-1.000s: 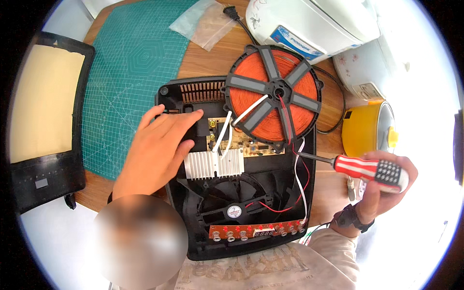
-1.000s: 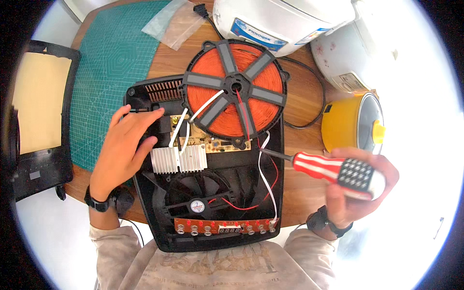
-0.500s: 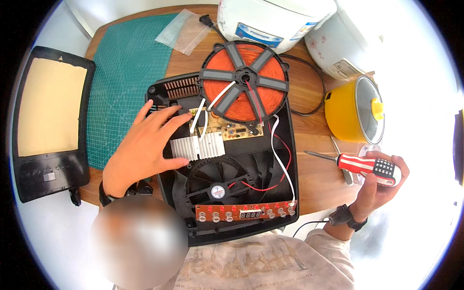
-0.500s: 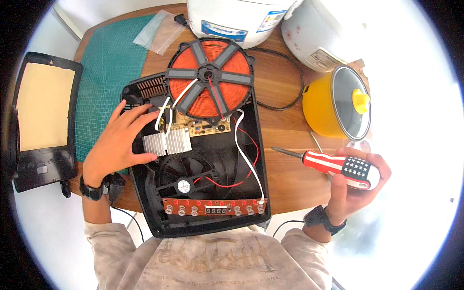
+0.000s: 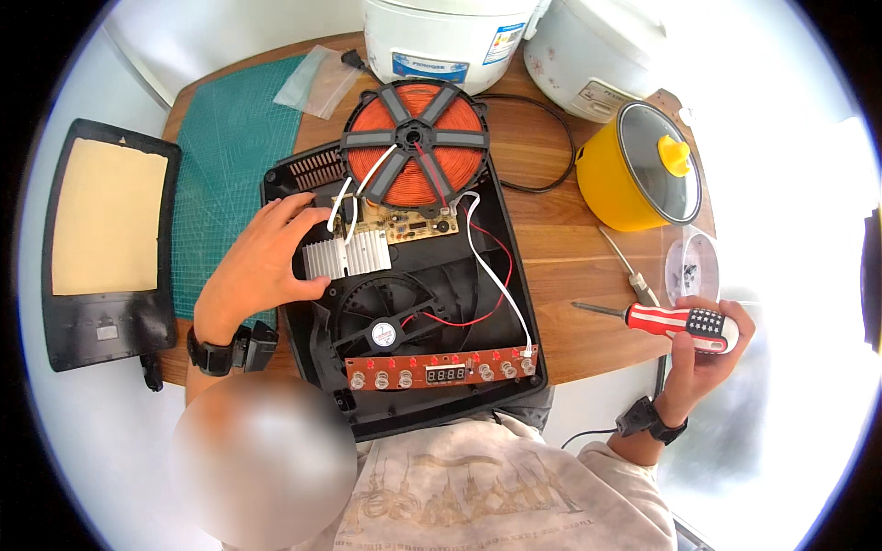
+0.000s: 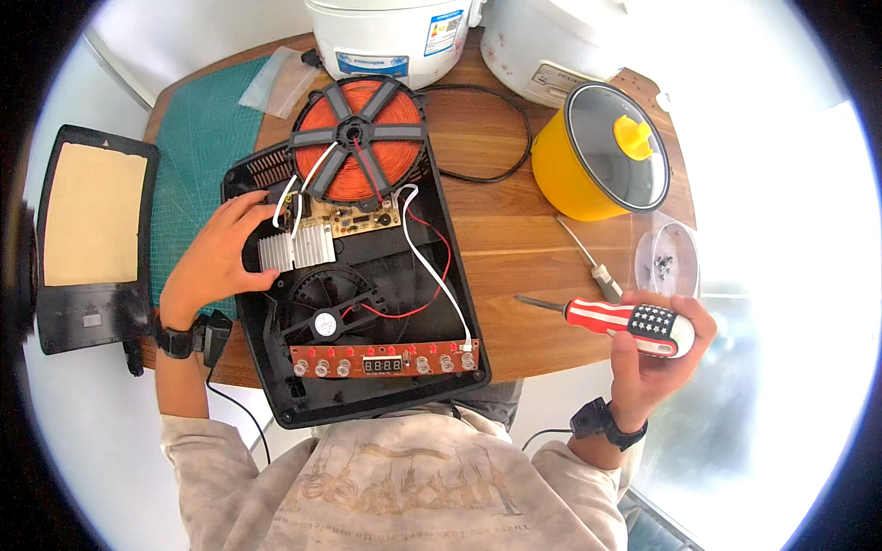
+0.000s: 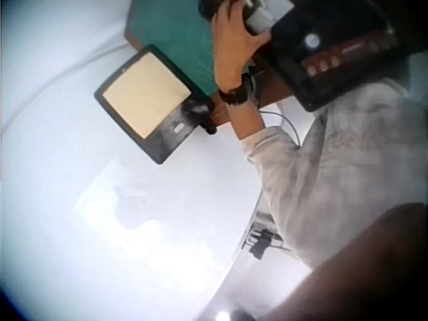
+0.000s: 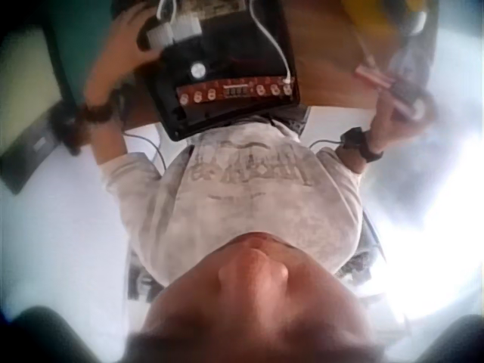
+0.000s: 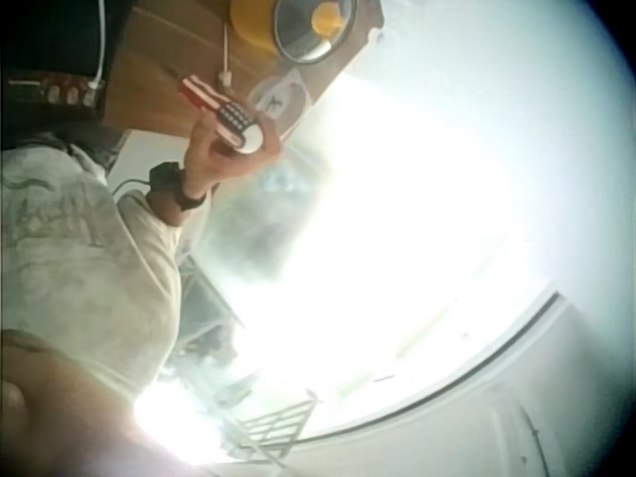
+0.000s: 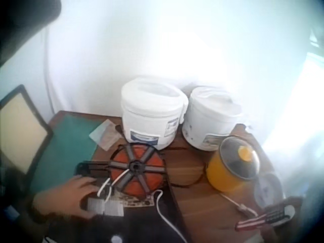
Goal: The person is repairing an electronic device, likely a heater, by manipulating internal components and wiring. They use a screwdriver to adjust parts on the circuit board and handle wires connected to a large orange coil.
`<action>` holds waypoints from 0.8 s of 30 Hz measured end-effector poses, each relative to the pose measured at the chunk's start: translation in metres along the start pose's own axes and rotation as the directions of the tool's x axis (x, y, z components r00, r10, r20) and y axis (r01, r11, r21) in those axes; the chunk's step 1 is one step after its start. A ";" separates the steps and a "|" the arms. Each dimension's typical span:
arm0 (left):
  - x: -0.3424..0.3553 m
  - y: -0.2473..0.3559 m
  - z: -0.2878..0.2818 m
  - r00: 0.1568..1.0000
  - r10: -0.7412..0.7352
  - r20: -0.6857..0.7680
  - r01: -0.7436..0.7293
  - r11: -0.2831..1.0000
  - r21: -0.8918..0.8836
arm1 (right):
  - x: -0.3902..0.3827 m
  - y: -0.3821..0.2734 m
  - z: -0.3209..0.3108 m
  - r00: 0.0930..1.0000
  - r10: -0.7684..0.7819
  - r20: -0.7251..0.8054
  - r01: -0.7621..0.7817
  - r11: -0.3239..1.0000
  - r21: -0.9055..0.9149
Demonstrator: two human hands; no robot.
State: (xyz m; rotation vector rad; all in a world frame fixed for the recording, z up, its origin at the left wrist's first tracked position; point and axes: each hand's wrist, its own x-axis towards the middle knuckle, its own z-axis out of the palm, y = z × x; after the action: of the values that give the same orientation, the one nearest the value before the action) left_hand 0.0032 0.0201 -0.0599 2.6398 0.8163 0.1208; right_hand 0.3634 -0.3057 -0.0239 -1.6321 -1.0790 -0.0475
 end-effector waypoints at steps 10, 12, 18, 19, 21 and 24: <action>0.003 0.006 -0.007 0.999 0.006 0.037 -0.005 1.000 -0.031 | -0.015 0.007 -0.012 1.000 0.017 0.014 -0.017 1.000 0.025; 0.002 0.007 -0.006 1.000 0.019 0.025 -0.018 0.999 -0.036 | -0.017 0.008 -0.013 1.000 0.019 0.016 -0.020 0.999 0.033; 0.001 0.007 -0.005 1.000 0.027 0.012 -0.026 0.998 -0.065 | -0.018 0.006 -0.014 0.999 0.022 0.030 -0.024 0.998 0.057; 0.000 0.008 -0.004 0.999 0.031 0.005 -0.031 0.998 -0.056 | -0.018 0.006 -0.015 0.999 0.025 0.037 -0.027 0.998 0.056; -0.001 0.009 -0.004 1.000 0.000 0.019 0.001 0.999 -0.054 | -0.019 0.007 -0.015 0.999 0.028 0.029 -0.029 0.997 0.065; -0.001 0.010 -0.005 1.000 -0.015 0.024 0.016 0.998 -0.060 | -0.020 0.006 -0.015 0.999 0.033 0.027 -0.034 0.997 0.064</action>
State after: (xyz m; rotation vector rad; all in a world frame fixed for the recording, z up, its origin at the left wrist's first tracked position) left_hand 0.0072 0.0132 -0.0516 2.5734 0.8129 0.1081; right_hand 0.3629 -0.3300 -0.0334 -1.5959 -1.0622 0.0309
